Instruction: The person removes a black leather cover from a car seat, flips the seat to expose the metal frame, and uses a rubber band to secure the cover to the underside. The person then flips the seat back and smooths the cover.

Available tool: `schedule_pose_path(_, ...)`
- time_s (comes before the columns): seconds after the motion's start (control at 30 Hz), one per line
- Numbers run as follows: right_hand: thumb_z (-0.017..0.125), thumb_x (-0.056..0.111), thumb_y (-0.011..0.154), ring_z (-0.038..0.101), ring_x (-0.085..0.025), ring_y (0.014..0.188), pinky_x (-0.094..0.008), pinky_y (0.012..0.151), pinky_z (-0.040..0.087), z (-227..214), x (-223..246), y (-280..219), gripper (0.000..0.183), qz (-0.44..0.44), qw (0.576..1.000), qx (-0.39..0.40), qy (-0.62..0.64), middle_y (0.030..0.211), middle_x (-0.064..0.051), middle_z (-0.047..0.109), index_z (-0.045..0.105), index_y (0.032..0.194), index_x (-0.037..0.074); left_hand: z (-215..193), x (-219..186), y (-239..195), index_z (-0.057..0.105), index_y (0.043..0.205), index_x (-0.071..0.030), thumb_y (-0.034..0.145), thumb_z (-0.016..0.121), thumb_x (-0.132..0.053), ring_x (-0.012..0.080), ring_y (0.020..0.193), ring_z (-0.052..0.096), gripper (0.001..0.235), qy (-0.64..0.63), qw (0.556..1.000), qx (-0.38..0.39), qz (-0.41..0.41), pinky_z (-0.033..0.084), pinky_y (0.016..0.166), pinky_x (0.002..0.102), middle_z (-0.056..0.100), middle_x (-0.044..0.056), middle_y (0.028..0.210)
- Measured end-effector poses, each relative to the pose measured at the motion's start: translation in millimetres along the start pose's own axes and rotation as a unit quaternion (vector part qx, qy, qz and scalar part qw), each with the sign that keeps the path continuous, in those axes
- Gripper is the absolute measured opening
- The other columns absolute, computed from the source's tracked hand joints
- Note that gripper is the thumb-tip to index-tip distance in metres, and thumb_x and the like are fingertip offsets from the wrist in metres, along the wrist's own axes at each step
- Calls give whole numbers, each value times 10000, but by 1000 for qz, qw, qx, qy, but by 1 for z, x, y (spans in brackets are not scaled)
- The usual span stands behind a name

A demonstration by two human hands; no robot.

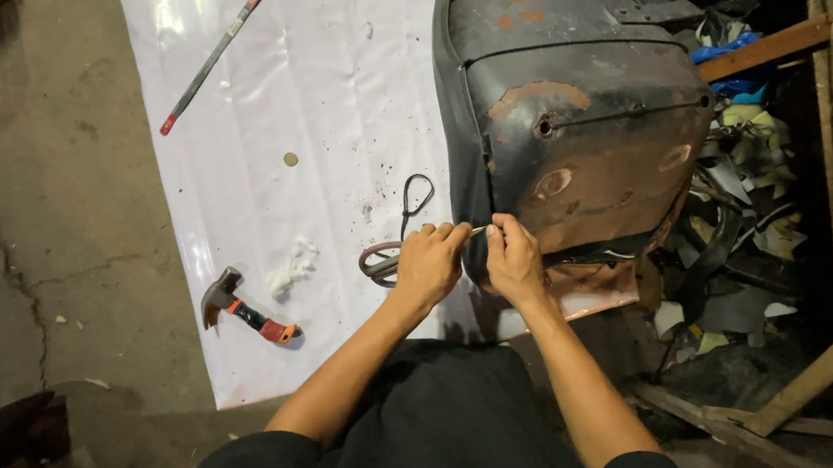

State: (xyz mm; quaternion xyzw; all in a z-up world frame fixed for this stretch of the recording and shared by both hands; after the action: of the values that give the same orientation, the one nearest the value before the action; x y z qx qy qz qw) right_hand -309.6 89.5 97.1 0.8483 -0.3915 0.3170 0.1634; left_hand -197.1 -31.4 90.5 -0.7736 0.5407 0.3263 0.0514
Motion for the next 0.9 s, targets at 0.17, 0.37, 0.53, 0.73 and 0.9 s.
schedule_pose_path(0.17,633,177,1041,735,-438,937,-491,772,618,0,-4,-1,198,16,1000,5,1,970,-226,743,718,1191,79,0,-2,2,661,1139,-249,1006,566,-288,286,785,718,168,-7,1000,13,-6,574,667,401,699,26,836)
schedule_pose_path(0.37,688,158,990,737,-430,882,-521,718,612,-7,10,5,272,19,1000,20,7,941,-238,742,721,1239,53,-21,-17,21,666,1020,-188,1018,526,-279,303,715,724,167,-4,1000,19,9,565,609,406,696,47,766)
schedule_pose_path(0.53,671,119,993,733,-443,886,-521,724,608,-4,5,10,258,28,999,22,9,939,-264,740,726,1232,39,-7,-29,34,677,923,-122,941,545,-252,321,680,729,186,30,998,26,41,575,582,444,697,70,733)
schedule_pose_path(0.73,611,118,1005,734,-428,951,-534,801,602,3,-11,9,232,66,997,33,38,984,-237,759,743,1194,91,28,-30,41,688,891,-88,936,488,-196,340,678,742,231,43,995,78,41,584,578,479,693,78,730)
schedule_pose_path(0.9,632,95,998,738,-415,998,-516,849,596,1,-20,20,207,82,996,23,24,1019,-217,774,766,1156,87,-1,-20,59,715,780,-83,895,548,-240,345,608,729,256,7,991,132,-16,566,511,467,675,82,623)
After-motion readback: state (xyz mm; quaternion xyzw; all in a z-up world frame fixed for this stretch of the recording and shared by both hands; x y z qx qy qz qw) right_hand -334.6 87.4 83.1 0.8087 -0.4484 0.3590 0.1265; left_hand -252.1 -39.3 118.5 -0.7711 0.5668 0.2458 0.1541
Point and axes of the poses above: each hand's wrist, its own y-axis towards the middle knuckle, its own z-axis out of the palm, x = y × z, the point moved 7 cm from there along y, towards the middle knuckle
